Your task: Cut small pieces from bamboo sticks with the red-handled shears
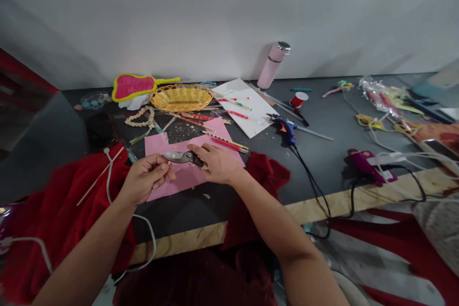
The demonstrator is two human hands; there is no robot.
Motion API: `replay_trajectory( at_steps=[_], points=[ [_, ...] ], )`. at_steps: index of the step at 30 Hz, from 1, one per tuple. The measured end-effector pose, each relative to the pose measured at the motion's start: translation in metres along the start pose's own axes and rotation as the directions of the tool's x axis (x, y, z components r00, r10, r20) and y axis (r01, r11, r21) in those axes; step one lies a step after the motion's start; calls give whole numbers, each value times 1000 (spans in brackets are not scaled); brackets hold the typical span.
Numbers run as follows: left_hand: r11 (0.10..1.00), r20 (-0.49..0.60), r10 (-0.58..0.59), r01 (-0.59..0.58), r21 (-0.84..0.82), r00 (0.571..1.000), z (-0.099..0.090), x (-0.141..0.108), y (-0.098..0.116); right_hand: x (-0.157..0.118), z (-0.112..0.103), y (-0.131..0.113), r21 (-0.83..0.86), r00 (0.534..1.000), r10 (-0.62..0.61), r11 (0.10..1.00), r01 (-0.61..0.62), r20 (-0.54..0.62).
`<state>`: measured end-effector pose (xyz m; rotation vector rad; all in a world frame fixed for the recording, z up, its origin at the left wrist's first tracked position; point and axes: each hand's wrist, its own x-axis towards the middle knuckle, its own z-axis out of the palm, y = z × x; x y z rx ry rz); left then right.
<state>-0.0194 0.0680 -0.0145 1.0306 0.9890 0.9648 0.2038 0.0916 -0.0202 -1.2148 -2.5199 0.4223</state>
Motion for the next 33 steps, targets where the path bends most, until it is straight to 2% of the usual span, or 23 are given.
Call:
replay_trajectory(
  at_steps=[6, 10, 13, 19, 26, 29, 33],
  points=[
    [999, -67, 31, -30, 13, 997, -2, 3, -3, 2, 2, -3, -29, 996, 74, 997, -72, 47],
    [988, -115, 87, -71, 136, 990, -2, 4, -6, 3, 2, -5, -9, 995, 90, 996, -89, 52],
    [975, -130, 120, -92, 203, 984, 0, 3, -6, 2, 0, -4, -60, 995, 98, 994, -96, 31],
    [994, 10, 42, -42, 101, 999, -2, 2, -6, 0, -3, 2, -36, 999, 0, 999, 1, 41],
    [997, 130, -78, 81, -18, 988, -5, 1, -3, 0, -1, 6, 40, 996, -86, 996, 86, 5],
    [993, 142, -109, 113, -22, 984, -4, 1, -1, 0, 0, 7, 39, 996, -89, 995, 89, 2],
    [995, 107, -96, 96, -1, 990, -3, 1, 1, 0, 0, 6, 29, 997, -74, 997, 74, 15]
  ],
)
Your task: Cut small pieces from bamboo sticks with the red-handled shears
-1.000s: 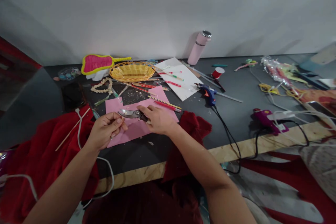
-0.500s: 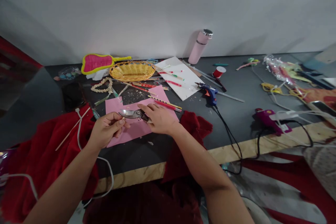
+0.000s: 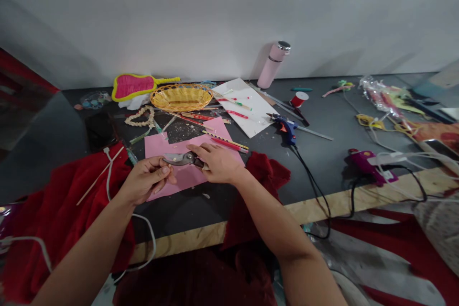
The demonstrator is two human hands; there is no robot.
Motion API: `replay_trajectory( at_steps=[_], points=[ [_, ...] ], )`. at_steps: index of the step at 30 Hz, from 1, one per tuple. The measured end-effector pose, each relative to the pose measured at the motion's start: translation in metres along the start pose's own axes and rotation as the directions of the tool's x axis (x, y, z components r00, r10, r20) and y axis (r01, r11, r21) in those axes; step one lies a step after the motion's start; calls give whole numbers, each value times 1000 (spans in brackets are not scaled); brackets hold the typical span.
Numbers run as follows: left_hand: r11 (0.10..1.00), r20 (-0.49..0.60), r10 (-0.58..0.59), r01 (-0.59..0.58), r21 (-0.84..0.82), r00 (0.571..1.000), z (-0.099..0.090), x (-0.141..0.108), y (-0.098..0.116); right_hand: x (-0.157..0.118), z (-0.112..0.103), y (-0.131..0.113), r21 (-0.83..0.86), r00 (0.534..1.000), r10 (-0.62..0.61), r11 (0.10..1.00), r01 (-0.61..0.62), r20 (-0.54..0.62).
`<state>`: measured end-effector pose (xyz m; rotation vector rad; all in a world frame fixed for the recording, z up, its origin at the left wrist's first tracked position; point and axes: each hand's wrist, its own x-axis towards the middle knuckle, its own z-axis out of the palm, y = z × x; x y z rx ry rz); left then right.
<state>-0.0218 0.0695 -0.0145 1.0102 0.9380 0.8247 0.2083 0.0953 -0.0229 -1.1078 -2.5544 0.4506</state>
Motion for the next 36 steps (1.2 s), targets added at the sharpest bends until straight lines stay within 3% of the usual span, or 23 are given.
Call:
replay_trajectory(
  at_steps=[12, 19, 22, 26, 31, 36],
  points=[
    [998, -44, 57, -56, 21, 997, -2, 0, -2, 1, -1, -11, -77, 991, 131, 989, -129, 31],
    [921, -199, 271, -194, 338, 942, 4, 0, -5, 1, -1, -11, 83, 996, 73, 994, -77, 42],
    [908, -222, 308, -216, 359, 925, 3, -1, -4, 0, -2, -18, 149, 999, 29, 988, -35, 44],
    [925, -230, 281, -199, 325, 932, 0, 0, -2, 0, -4, -19, 11, 997, 75, 997, -76, 22],
    [933, -318, 259, -151, 327, 912, -5, 7, -6, 0, -4, 7, -171, 969, 236, 954, -246, -78],
    [946, -321, 252, -162, 282, 913, -7, 8, -7, -2, -4, 25, -197, 943, 325, 923, -332, -64]
  ],
)
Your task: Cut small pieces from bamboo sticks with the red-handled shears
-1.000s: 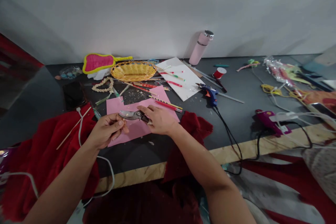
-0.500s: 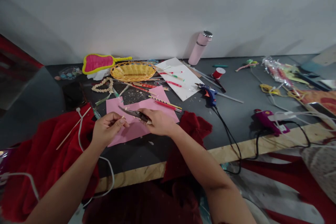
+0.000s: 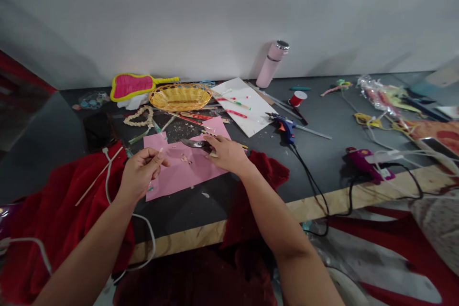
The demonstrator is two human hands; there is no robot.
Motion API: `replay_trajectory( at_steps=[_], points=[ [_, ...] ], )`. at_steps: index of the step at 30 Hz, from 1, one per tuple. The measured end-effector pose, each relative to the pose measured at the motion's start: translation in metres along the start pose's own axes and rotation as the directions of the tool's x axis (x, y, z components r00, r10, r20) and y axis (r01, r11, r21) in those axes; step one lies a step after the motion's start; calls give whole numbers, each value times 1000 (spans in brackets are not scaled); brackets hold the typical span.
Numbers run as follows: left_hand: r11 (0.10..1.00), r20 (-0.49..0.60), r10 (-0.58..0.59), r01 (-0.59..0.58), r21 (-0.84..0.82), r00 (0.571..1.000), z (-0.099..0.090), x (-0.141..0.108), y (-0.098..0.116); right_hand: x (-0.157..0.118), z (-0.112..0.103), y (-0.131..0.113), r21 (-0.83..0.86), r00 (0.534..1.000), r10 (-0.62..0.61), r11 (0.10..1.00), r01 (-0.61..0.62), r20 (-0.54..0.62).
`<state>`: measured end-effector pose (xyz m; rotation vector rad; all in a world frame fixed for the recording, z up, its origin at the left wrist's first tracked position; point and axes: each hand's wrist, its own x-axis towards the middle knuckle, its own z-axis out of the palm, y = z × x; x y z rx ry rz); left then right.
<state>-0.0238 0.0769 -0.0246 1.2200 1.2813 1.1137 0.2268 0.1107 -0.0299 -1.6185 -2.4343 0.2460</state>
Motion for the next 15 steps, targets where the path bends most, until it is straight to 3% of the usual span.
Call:
replay_trajectory(
  at_steps=[3, 7, 11, 15],
  points=[
    [1000, 10, -4, 4, -13, 1000, 1, -1, 3, 2, 0, 6, 20, 986, 154, 988, -153, -67],
    [993, 48, -71, 76, -94, 996, 4, -2, 5, 5, 2, 17, 11, 920, 346, 937, -350, -184],
    [960, 116, -173, 194, -204, 978, 8, -1, 5, 7, 6, 27, -60, 914, 377, 919, -389, -151],
    [933, 142, -174, 209, -292, 975, 9, -1, 3, 5, 5, 24, -113, 918, 344, 922, -369, -196]
  ],
)
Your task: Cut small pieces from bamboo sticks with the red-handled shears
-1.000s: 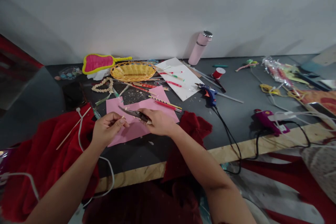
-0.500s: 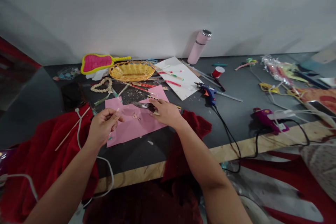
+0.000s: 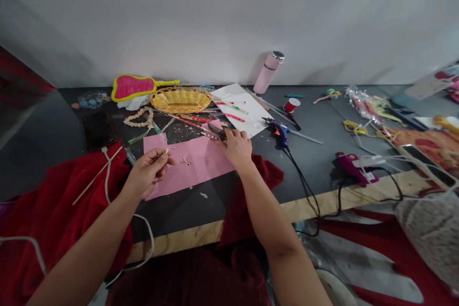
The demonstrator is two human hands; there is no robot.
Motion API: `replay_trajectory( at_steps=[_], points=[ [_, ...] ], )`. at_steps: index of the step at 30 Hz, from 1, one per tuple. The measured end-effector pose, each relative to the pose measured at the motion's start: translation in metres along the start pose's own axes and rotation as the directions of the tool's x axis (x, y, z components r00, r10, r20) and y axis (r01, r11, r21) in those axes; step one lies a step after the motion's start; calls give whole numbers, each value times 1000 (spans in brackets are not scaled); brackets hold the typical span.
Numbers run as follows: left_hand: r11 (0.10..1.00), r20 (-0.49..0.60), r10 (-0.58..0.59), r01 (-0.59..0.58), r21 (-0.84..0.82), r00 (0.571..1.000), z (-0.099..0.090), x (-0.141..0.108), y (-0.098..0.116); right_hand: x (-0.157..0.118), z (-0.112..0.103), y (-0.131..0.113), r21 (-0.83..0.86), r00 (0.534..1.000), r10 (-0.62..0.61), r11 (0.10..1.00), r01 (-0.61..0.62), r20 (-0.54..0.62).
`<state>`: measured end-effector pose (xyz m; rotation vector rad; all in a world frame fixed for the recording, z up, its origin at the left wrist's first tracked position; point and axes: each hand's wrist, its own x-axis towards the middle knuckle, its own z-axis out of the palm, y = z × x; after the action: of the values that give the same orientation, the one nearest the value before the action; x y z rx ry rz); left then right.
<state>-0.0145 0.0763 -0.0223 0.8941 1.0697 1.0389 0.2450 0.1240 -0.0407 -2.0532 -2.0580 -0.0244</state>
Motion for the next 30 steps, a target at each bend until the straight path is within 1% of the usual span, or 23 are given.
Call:
replay_trajectory(
  at_steps=[2, 4, 8, 11, 14, 16, 19, 24, 30],
  points=[
    [1000, -6, 5, -5, -25, 1000, -1, 1, 0, -2, -4, -5, -10, 996, -41, 999, 40, -78],
    [999, -16, 2, -2, -44, 1000, -2, 1, 1, -2, -10, -13, -11, 988, -108, 994, 107, -112],
    [998, -26, 7, -8, -64, 1000, -2, 1, 3, 13, -16, -34, -15, 964, -264, 964, 264, -30],
    [998, -12, 24, -24, -64, 1000, -4, 1, 2, 31, -12, -50, -27, 947, -317, 948, 318, 46],
    [997, 7, 35, -35, -70, 999, -6, 2, 1, 48, -6, -60, -59, 945, -294, 951, 305, 141],
    [997, 7, 29, -28, -77, 1000, -7, 3, 0, 55, -4, -61, -79, 949, -267, 956, 283, 170],
    [996, 10, 29, -29, -80, 1000, -8, 3, 0, 57, -4, -57, -95, 956, -232, 963, 252, 180],
    [997, 30, 36, -34, -71, 999, -7, 1, -1, 50, -1, -51, -85, 958, -208, 970, 228, 196],
    [997, 3, 26, -25, -77, 1000, -6, 2, 0, 50, 1, -43, 21, 968, -181, 983, 180, 173]
  ],
)
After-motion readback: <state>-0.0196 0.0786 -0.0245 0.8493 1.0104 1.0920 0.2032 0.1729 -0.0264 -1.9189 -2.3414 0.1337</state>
